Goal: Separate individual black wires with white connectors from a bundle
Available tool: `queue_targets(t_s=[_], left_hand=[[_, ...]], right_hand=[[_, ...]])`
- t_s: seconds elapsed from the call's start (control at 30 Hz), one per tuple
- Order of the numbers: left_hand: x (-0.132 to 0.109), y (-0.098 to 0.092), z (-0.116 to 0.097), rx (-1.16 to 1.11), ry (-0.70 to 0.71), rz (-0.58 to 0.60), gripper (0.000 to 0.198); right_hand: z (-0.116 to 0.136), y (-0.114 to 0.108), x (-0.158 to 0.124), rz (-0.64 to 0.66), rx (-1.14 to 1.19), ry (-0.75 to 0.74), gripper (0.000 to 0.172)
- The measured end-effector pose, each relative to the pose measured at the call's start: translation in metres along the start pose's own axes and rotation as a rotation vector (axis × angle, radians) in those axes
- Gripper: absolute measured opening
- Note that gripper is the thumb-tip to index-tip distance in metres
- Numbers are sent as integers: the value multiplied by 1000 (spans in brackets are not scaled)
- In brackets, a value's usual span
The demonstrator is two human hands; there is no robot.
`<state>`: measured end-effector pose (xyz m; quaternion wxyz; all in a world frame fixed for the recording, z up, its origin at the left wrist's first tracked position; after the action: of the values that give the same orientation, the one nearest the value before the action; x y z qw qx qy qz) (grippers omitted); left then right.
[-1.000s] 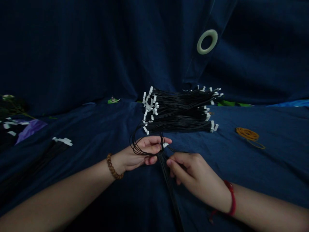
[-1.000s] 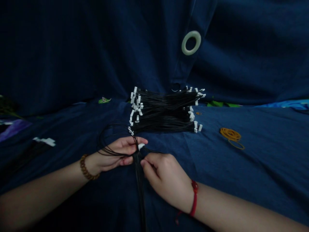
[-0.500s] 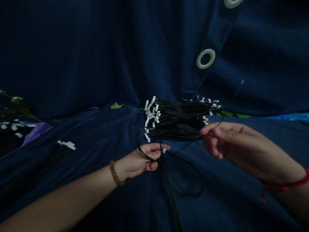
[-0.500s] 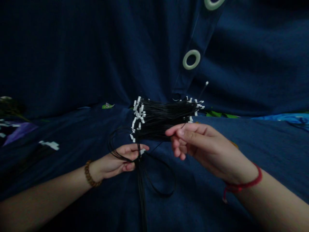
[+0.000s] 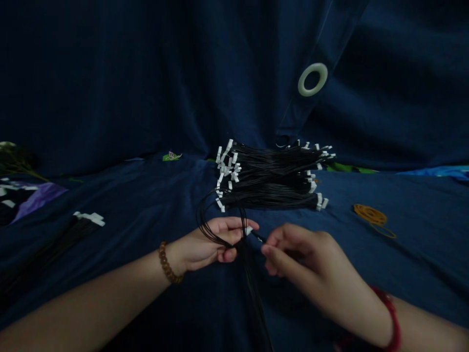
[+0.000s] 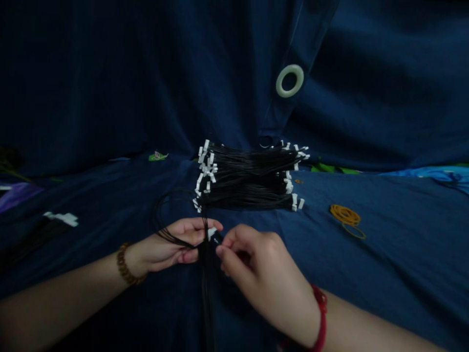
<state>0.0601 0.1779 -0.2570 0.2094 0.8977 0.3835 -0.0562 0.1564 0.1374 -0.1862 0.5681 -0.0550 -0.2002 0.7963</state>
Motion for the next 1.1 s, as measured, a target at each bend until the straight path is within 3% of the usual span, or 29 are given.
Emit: queue_targets(t_s=[0.13, 0.37, 0.8, 1.1], left_hand=[[-1, 5, 1, -3, -3, 7, 29], [-1, 9, -1, -17, 20, -60, 25], [-1, 9, -3, -28, 57, -85, 29], [0, 9, -3, 16, 67, -112, 29]], right_hand=[[14, 0, -7, -143, -570, -359, 11], [27, 13, -14, -176, -960, -601, 18], [29, 21, -13, -139, -1044, -638, 21], [31, 22, -10, -153, -1081, -577, 25]])
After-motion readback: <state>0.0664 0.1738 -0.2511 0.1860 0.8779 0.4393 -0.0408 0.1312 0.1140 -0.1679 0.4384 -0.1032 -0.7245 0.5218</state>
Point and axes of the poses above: each hand's wrist, its own x-axis towards the middle knuckle, its own y-axis out of the palm, z = x × y, the point moved 9 cm from there along x, towards the middle knuckle, and after that the axes turned 6 degrees about x, right-handed, at the moved point
